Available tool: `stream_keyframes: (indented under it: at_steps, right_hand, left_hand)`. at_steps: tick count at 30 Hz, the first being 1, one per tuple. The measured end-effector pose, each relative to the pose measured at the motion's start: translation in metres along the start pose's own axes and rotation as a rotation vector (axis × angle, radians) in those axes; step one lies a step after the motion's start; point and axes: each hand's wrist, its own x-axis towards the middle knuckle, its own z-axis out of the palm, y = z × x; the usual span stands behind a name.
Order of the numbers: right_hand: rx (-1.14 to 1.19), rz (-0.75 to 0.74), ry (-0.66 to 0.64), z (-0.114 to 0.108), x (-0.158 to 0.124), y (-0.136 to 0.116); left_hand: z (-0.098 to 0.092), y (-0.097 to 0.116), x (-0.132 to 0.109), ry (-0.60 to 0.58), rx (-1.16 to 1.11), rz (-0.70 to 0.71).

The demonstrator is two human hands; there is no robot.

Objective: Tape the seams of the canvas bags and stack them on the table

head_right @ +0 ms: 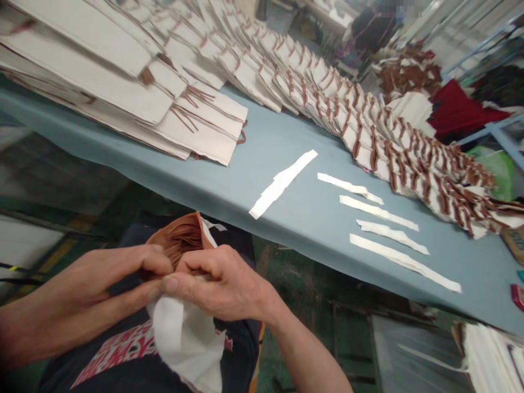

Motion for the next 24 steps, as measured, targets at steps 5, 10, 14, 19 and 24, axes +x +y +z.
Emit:
stream_keyframes:
  at_steps: [5,10,14,19,24]
  right_hand:
    - [0.125,0.051,0.084,0.001,-0.003,0.013]
    - [0.164,0.112,0.14,-0.001,-0.008,0.022]
    - [0.157,0.12,0.125,-0.001,-0.009,0.025]
    - [0.148,0.119,0.098,-0.002,-0.009,0.023]
    - [0.1,0.098,0.083,-0.002,-0.01,0.021]
  left_hand:
    - [0.001,-0.001,0.005,-0.005,-0.107,-0.085]
    - [0.004,-0.001,0.012,0.068,-0.109,-0.106]
    - [0.006,-0.003,0.013,0.098,-0.067,-0.044]
    - [0.002,-0.001,0.014,0.055,0.029,0.02]
    - [0.0,0.0,0.014,-0.017,0.112,0.075]
